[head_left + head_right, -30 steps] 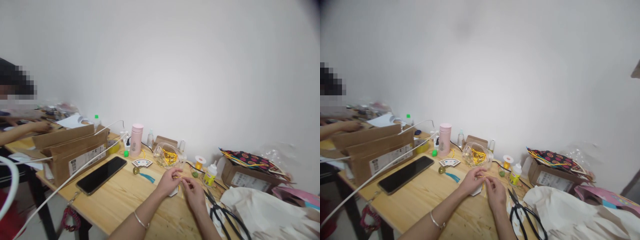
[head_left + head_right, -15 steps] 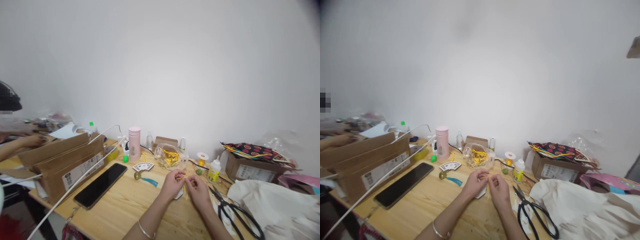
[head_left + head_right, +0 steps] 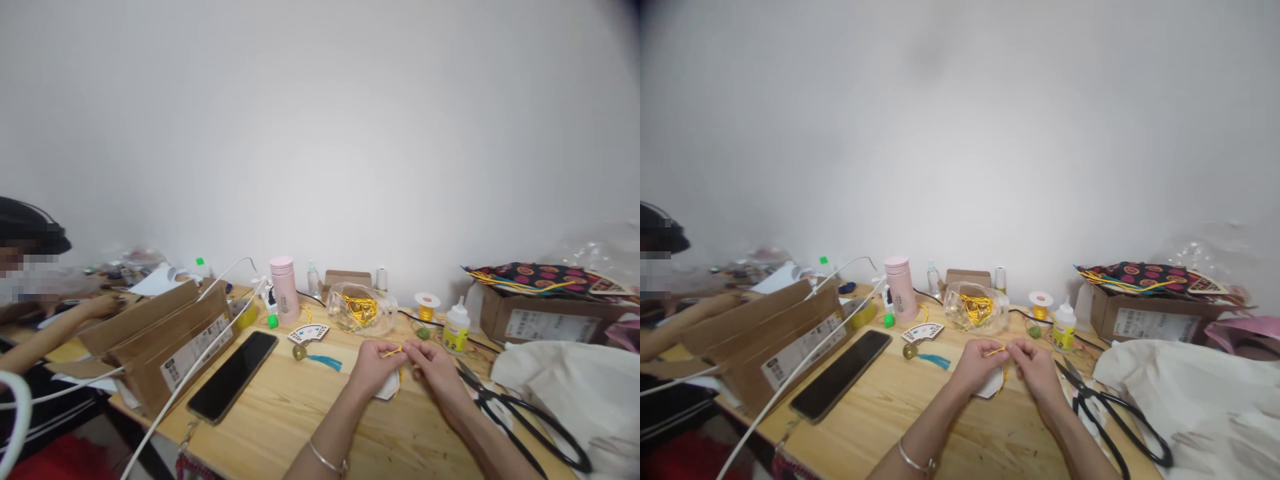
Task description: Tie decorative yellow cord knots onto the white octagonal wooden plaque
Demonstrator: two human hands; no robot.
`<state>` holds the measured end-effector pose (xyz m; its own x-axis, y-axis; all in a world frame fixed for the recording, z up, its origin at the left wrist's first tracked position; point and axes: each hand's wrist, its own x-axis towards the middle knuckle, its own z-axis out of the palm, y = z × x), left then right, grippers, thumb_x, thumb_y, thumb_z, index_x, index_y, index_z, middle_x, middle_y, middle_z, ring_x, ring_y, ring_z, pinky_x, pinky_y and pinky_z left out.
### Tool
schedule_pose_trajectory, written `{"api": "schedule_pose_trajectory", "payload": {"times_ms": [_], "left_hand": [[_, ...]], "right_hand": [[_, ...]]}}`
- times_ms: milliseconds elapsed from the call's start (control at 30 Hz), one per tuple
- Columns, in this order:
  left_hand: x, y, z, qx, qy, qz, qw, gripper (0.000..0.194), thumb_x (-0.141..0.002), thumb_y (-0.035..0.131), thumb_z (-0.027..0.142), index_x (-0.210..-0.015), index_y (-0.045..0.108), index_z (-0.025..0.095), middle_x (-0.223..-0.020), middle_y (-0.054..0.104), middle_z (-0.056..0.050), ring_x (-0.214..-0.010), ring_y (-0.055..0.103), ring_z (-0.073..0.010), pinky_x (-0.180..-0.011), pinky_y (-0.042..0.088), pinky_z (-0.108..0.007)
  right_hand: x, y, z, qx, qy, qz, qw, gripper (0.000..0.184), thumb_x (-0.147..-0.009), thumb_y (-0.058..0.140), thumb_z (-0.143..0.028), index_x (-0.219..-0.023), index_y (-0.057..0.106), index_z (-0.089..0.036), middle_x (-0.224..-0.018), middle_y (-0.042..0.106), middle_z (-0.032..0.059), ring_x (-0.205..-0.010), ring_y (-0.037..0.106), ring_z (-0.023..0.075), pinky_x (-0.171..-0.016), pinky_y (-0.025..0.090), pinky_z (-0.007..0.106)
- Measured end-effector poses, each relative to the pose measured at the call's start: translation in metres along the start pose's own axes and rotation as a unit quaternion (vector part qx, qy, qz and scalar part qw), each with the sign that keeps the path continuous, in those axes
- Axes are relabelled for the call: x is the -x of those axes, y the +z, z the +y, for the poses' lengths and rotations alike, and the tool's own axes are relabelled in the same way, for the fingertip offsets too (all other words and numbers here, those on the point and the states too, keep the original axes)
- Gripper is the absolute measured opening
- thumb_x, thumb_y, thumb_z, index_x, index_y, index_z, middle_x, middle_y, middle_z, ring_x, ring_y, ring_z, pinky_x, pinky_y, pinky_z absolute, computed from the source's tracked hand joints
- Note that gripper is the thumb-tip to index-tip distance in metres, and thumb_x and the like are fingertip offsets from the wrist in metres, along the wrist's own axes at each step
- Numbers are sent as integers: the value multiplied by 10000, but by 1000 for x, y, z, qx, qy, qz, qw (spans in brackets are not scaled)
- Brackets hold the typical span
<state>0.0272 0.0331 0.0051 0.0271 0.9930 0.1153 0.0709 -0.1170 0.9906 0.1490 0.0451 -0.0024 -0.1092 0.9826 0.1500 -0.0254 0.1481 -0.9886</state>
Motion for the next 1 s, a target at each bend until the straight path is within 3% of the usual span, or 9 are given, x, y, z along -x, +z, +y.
{"api": "schedule_pose_trajectory", "payload": {"times_ms": [133,333,500,600,733,867,933,1000], "left_hand": [[-2,-2,-2,-26,0,19,999,275,-557,614,327,-692,662,92,-535,607,-24,-441,458,-103,-418,334,-204],[-4,-3,-1,-50,3,26,998,262,-574,602,313,-705,656,93,-534,619,-29,-440,481,-116,-416,356,-210],[-8,-5,0,-58,36,21,997,237,-572,613,296,-693,661,97,-653,657,-64,-592,545,-162,-543,405,-241],[-10,-5,0,-62,34,22,997,244,-573,611,298,-697,660,93,-642,658,-65,-576,550,-163,-530,406,-243],[-11,-5,0,-49,5,37,998,234,-541,632,304,-649,651,97,-522,630,-27,-463,530,-138,-432,383,-220],[-12,-7,1,-14,-33,43,998,228,-531,637,306,-643,623,108,-396,563,22,-343,479,-111,-356,351,-207],[-12,-8,2,3,-39,44,998,228,-523,644,307,-640,614,115,-389,556,28,-342,489,-117,-360,363,-213],[-12,-9,2,13,-44,42,998,242,-519,644,319,-649,615,116,-394,557,25,-344,496,-124,-366,376,-223]], "right_hand": [[-4,-4,6,-3,-9,-11,1000,242,-617,563,-379,-646,558,-138,-528,492,-31,-416,358,59,-379,273,176],[-2,-2,0,-27,-17,49,998,256,-585,585,-392,-628,513,-150,-444,437,-61,-373,334,54,-355,240,175],[2,0,-10,-108,1,-1,994,228,-630,551,-368,-611,463,-158,-410,333,-99,-348,269,32,-351,233,158],[2,-2,-15,-142,23,-44,989,221,-624,559,-345,-598,453,-152,-444,360,-90,-347,241,19,-336,218,147],[1,-10,-22,-183,51,-48,981,217,-623,565,-345,-630,456,-157,-426,334,-100,-337,209,13,-318,144,133],[-1,-20,-29,-218,15,9,976,199,-646,547,-361,-703,475,-185,-411,246,-116,-336,175,26,-322,137,137],[-2,-23,-31,-153,-32,81,984,208,-652,532,-371,-733,511,-180,-460,372,-81,-364,270,40,-342,212,150],[-2,-22,-30,-24,-91,139,986,234,-642,536,-372,-752,559,-167,-630,535,-3,-488,424,84,-429,329,191]]}}
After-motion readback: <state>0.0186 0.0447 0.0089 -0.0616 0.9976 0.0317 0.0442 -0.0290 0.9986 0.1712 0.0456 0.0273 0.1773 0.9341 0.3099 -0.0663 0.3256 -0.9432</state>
